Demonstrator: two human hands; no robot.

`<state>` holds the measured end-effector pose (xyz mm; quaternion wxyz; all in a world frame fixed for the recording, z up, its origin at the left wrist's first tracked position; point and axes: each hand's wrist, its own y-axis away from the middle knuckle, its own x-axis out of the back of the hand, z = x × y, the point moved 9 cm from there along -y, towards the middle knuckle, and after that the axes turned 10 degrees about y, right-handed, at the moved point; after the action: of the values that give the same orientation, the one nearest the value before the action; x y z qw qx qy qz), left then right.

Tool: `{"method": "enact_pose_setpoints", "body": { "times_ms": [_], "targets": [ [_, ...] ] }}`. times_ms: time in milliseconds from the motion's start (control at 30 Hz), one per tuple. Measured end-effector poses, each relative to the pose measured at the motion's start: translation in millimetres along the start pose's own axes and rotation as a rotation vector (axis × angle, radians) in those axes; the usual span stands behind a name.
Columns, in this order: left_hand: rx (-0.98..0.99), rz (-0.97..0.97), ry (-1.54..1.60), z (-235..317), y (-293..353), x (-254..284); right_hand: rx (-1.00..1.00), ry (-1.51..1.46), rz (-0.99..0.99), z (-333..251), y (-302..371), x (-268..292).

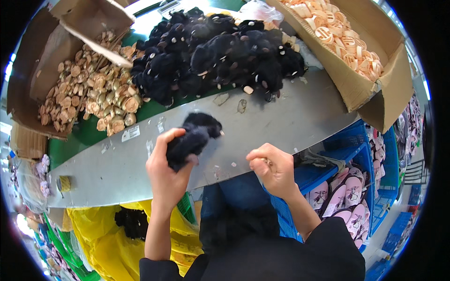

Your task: The person repeatedly picks up small black fuzzy objects and round beige discs from a metal table, then presses the discs into the fuzzy objects one at a time. The person places the assembled items into a yellow bag and continues the cycle.

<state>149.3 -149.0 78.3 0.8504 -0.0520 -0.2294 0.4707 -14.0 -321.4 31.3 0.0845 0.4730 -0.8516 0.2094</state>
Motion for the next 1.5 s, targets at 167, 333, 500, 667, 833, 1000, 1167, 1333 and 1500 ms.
{"method": "enact_pose_setpoints", "body": {
  "times_ms": [167,333,500,667,833,1000,1167,1333,1500],
  "targets": [
    [0.346,-0.076,0.393,-10,52,13,0.395,0.207,-0.048,-73,-29,-58],
    [0.449,-0.001,0.639,-24,89,28,0.223,-0.068,-0.376,-63,-31,-104],
    [0.337,0.308,0.652,-34,113,50,-0.208,-0.407,-0.554,-43,-7,-140],
    [0.505,0.386,1.07,-62,137,42,-0.419,-0.594,-0.527,-29,4,-152],
    [0.645,0.269,1.187,-60,141,24,-0.501,-0.634,-0.471,-12,8,-154],
    [0.779,0.275,1.276,-85,169,19,-0.459,-0.587,-0.492,-12,9,-154],
    [0.641,0.177,1.374,-67,158,14,-0.489,-0.58,-0.509,-19,11,-157],
    [0.542,0.167,1.187,-60,152,21,-0.509,-0.62,-0.397,-17,9,-153],
    [0.618,0.545,0.946,-62,151,20,-0.427,-0.55,-0.391,-31,14,-156]
  ]
}}
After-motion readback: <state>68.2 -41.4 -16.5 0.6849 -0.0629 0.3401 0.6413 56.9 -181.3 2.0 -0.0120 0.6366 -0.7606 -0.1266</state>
